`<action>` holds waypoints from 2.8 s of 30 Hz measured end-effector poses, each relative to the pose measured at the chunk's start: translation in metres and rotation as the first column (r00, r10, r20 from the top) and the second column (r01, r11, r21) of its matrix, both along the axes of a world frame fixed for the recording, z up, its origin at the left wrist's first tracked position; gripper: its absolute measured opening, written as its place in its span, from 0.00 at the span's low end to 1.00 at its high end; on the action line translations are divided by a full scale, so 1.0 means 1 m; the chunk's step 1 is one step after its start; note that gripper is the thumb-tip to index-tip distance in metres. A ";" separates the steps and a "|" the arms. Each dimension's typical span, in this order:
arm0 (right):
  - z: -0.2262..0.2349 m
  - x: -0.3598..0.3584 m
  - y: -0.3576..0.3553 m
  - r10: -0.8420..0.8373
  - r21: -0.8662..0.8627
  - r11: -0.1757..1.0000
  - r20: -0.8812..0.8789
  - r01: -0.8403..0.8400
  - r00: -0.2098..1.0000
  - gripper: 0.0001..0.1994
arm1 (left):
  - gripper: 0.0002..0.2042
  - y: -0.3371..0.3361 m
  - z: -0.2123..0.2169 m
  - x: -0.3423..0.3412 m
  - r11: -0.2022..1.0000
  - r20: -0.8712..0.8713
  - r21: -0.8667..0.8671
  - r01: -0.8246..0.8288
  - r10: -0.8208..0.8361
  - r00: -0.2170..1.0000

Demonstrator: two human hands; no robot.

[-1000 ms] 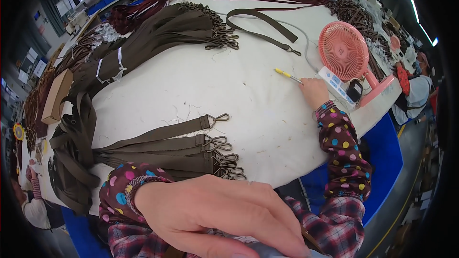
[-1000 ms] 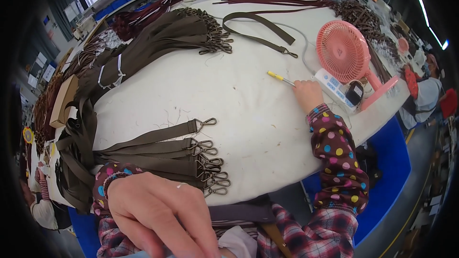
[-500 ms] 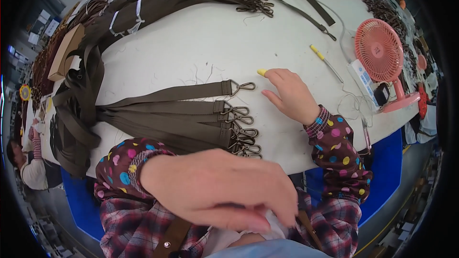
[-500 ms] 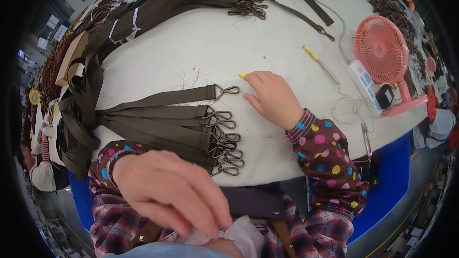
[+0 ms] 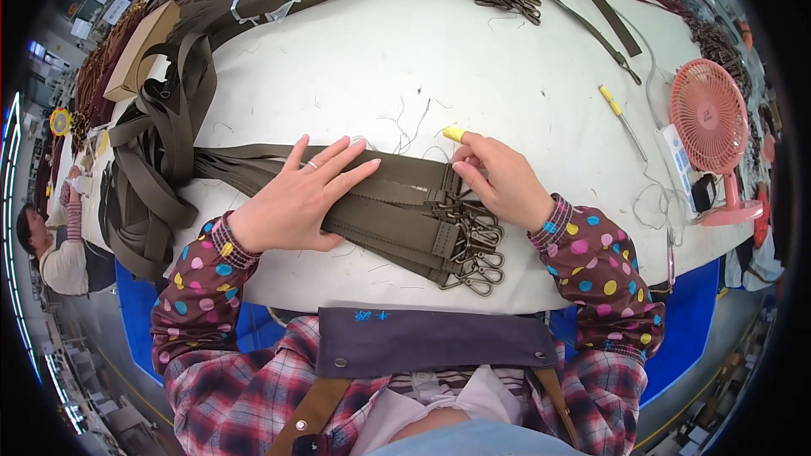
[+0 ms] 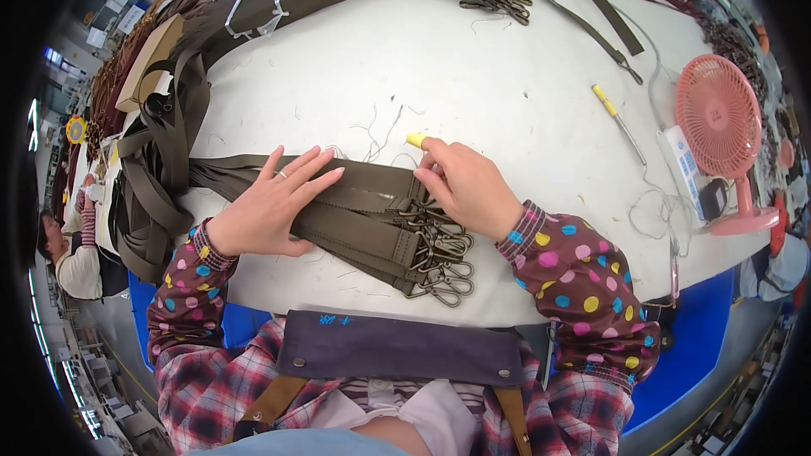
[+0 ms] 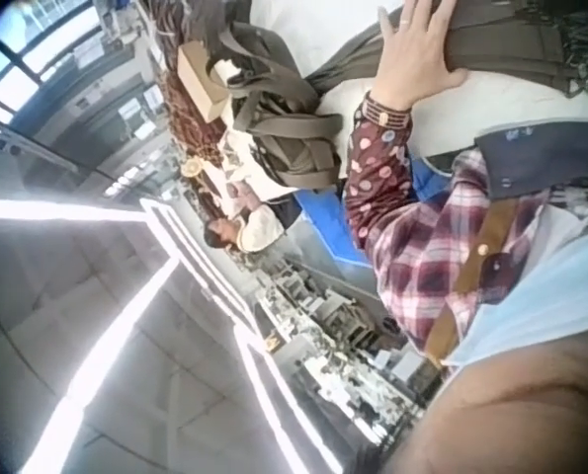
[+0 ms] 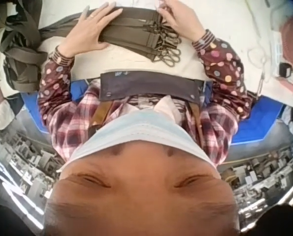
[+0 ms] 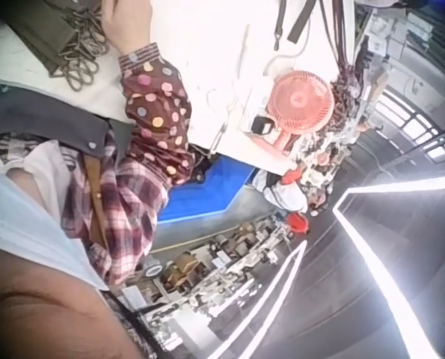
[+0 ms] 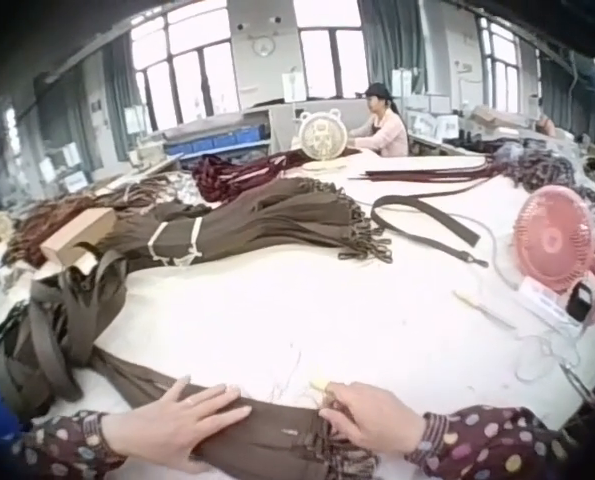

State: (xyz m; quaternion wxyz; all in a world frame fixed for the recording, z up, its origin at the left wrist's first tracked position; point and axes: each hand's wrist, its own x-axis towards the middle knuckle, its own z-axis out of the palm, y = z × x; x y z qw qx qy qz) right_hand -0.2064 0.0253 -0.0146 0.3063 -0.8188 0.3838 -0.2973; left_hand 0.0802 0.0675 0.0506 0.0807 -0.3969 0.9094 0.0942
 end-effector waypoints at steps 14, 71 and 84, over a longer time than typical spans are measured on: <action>-0.005 -0.012 0.003 0.050 0.159 0.985 0.136 -0.071 0.989 0.17 | 0.26 -0.036 -0.016 -0.016 0.993 -0.173 -0.100 0.058 -0.075 0.982; -0.020 -0.047 -0.035 -0.337 0.016 0.941 0.059 0.337 0.940 0.12 | 0.33 -0.026 -0.060 0.020 0.921 -0.361 -0.248 -0.300 0.199 0.911; -0.026 -0.050 -0.042 -0.332 0.006 0.943 0.091 0.333 0.939 0.12 | 0.29 -0.050 -0.080 -0.091 0.970 -0.301 -0.185 -0.160 0.100 0.949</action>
